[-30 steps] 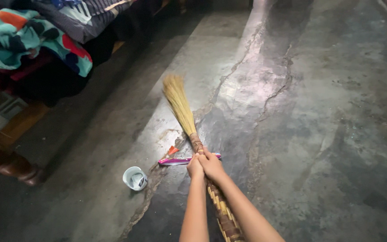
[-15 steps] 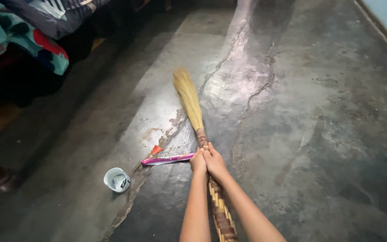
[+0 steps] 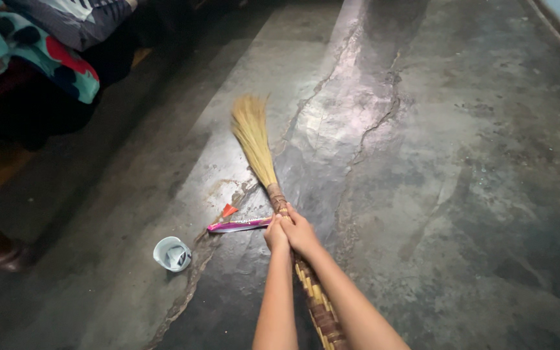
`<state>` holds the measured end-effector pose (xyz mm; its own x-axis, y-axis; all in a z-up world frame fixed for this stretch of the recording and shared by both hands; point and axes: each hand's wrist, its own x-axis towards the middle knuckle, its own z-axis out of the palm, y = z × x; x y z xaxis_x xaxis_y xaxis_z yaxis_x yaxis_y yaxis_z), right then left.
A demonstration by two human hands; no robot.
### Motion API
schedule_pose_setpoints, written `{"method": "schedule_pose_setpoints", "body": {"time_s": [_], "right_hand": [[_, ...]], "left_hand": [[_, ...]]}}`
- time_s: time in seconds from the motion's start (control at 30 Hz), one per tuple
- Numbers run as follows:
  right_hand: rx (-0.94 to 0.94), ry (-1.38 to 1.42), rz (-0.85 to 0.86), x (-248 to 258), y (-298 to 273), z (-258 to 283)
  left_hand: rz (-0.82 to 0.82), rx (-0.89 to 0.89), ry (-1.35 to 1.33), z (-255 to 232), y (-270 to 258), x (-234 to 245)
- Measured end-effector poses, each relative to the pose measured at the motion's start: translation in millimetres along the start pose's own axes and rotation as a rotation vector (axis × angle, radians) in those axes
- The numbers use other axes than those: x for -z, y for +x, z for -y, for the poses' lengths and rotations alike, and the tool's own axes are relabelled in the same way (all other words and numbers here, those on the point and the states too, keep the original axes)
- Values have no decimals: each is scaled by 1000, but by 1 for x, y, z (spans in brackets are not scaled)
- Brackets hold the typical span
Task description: The person sweeps a concrete floor using a traditional straw broom. They move the broom back and forth to gather dust and debris, navigating around a small white cup and a pink package lying on the ground.
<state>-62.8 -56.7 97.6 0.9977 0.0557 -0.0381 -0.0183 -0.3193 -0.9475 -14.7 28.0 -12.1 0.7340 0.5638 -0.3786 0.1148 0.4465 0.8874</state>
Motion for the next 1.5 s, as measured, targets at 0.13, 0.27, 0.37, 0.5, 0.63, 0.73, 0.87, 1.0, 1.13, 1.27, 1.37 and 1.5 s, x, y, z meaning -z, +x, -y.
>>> {"method": "schedule_pose_setpoints", "body": {"time_s": [0.13,0.27,0.37,0.5,0.63,0.73,0.87,1.0,1.13,1.27,1.37,1.5], "right_hand": [[-28,50,-46,7,0,-11],[-53,64,-83,19,-5,-18],[-113,11,-123,30,-10,-17],[-150,14,-173,42,-17,-7],[-90,16,-212,48,-26,13],[-129,-4,-172,49,-31,32],[-101,-11,-87,46,-28,31],[17,15,-47,40,-16,4],[-94,73,-94,36,-22,-3],[-187,35,-150,43,-34,-3],[-169,73,-197,49,-37,-11],[-138,79,-224,59,-36,-20]], "left_hand": [[127,38,-93,11,-1,-10],[192,71,-129,19,-6,-22],[248,98,-121,26,-13,-30],[308,124,-148,29,-19,-42],[321,67,-122,24,-19,-43],[302,-19,-135,17,-14,-40],[231,-60,-156,15,-12,-33],[132,-50,-68,21,-14,-28],[250,16,-76,28,-15,-25],[335,41,-59,37,-19,-33],[386,32,2,44,-27,-36],[347,72,60,48,-35,-50]]}}
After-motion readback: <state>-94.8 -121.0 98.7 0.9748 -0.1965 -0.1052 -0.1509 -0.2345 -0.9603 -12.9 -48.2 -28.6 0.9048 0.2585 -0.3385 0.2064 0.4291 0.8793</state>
